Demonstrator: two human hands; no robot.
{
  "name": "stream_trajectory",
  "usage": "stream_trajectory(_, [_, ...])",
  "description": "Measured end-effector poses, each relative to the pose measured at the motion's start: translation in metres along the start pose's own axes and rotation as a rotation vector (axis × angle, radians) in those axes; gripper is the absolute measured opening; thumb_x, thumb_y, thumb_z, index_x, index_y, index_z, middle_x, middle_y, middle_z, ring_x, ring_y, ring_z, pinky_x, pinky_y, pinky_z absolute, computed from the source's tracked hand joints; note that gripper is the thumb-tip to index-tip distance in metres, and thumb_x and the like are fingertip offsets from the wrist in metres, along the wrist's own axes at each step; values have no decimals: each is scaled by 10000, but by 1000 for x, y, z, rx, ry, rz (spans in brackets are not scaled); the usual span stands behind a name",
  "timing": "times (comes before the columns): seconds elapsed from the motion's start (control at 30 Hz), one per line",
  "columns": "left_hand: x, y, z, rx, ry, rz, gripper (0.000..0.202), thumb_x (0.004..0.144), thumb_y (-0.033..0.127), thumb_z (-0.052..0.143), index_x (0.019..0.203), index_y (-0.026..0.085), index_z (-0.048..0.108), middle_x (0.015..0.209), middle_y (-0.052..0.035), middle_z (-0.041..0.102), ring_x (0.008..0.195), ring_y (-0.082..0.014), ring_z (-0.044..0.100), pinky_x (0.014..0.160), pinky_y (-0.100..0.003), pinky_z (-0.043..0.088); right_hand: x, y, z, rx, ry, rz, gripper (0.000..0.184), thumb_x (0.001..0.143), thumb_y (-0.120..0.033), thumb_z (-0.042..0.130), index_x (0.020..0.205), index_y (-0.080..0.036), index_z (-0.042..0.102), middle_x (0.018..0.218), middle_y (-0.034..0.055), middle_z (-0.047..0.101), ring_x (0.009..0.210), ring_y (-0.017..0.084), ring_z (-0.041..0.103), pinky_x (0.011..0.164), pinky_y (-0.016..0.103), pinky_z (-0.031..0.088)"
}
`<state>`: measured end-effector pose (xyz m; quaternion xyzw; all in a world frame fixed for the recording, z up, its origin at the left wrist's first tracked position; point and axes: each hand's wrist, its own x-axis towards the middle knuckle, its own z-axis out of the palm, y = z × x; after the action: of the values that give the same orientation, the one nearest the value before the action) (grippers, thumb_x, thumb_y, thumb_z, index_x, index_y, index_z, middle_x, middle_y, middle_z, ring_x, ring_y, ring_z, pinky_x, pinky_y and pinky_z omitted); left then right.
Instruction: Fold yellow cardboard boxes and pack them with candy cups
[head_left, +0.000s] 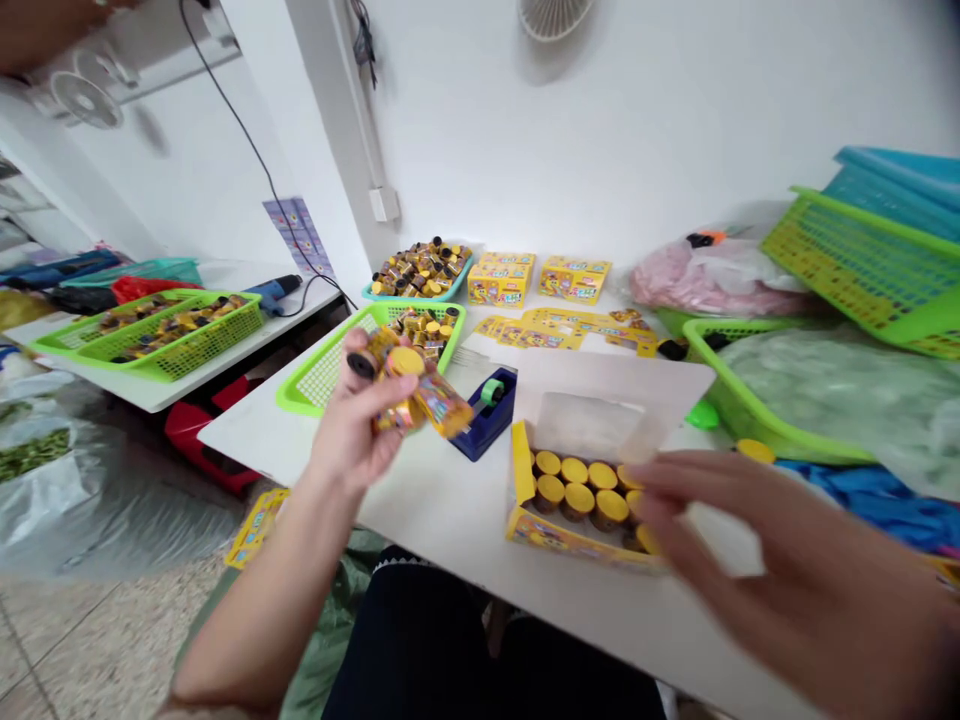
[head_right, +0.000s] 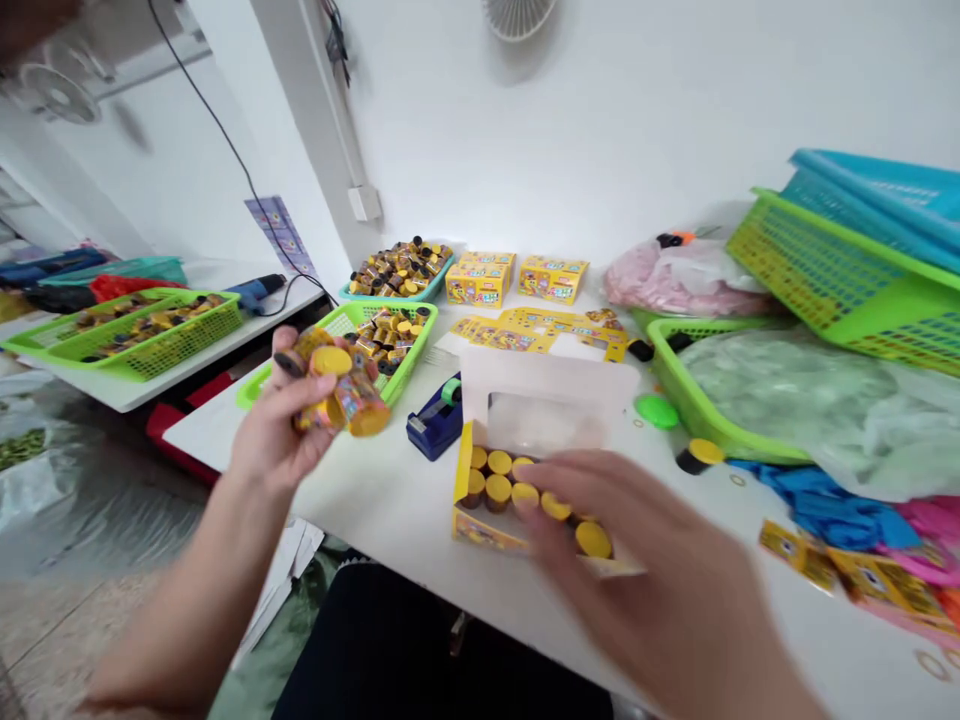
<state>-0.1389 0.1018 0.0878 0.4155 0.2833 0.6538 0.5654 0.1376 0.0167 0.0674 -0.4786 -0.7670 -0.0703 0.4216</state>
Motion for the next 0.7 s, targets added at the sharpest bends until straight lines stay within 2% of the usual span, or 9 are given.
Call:
stream_trajectory(0.03, [-18, -11, 12, -93, 17, -16, 535, 622, 50, 740, 992, 301, 445, 1000, 51, 618, 884, -189, 690, 654, -250, 590, 2, -19, 8, 20, -12, -123, 219, 888, -330, 606, 1100, -279, 627, 1048, 74, 709, 894, 204, 704, 783, 316, 596])
stream_trajectory(0.07, [-33, -21, 23, -173, 21, -57, 536, 632, 36, 741, 983, 310, 443, 1008, 61, 624, 918, -188, 692, 714, -269, 597, 4, -36, 16, 37, -1, -178, 292, 885, -331, 617, 1165, -248, 603, 1114, 97, 686, 999, 220, 681, 854, 327, 585])
stream_trajectory(0.13, [-55, -35, 36, -276, 12, -165, 533, 652, 15, 740, 969, 319, 440, 1052, 70, 632, 976, -174, 684, 815, -288, 588, 7, -56, 28, 73, 4, -213, 325, 878, -280, 641, 1192, -215, 587, 1139, 100, 665, 1057, 207, 654, 905, 313, 567])
stream_trajectory(0.2, [-64, -42, 41, -318, 1, -230, 525, 660, 0, 739, 957, 315, 442, 1076, 67, 633, 996, -165, 679, 851, -292, 581, 10, -57, 30, 123, 21, -159, 282, 865, -211, 650, 1143, -213, 611, 1101, 80, 654, 1008, 175, 658, 887, 282, 564])
stream_trajectory(0.3, [-61, -44, 35, -310, 33, -240, 495, 681, -8, 719, 951, 312, 455, 1057, 61, 622, 1010, -195, 678, 801, -296, 601, 15, -29, 13, 186, -26, 48, 286, 842, -202, 661, 1123, -253, 638, 1097, 64, 627, 979, 169, 648, 798, 274, 571])
stream_trajectory(0.37, [-57, -43, 28, -307, 67, -244, 475, 694, -19, 695, 943, 318, 471, 1035, 64, 612, 1009, -209, 678, 748, -275, 609, 20, -5, -2, 210, -189, 172, 307, 840, -240, 651, 1145, -275, 635, 1105, 60, 627, 974, 186, 642, 740, 289, 567])
stream_trajectory(0.47, [-55, -43, 18, -321, 91, -270, 463, 693, -45, 665, 917, 324, 495, 1036, 72, 609, 998, -198, 677, 710, -241, 606, 28, 21, -15, 161, -548, 291, 301, 814, -288, 643, 1112, -246, 641, 1026, 49, 663, 817, 178, 650, 673, 305, 537])
stream_trajectory(0.6, [-60, -51, 14, -320, 71, -352, 468, 684, -40, 681, 910, 330, 505, 1066, 68, 612, 1031, -220, 672, 699, -240, 609, 36, 32, -9, 50, -922, 406, 287, 785, -410, 658, 1010, -234, 687, 745, 0, 670, 605, 152, 606, 534, 269, 444])
stream_trajectory(0.7, [-62, -54, 15, -314, 63, -401, 470, 679, -37, 697, 909, 322, 497, 1075, 68, 610, 1046, -238, 670, 704, -256, 619, 42, 39, -3, 17, -1075, 367, 325, 754, -496, 683, 955, -247, 740, 736, 6, 689, 597, 164, 613, 504, 265, 411])
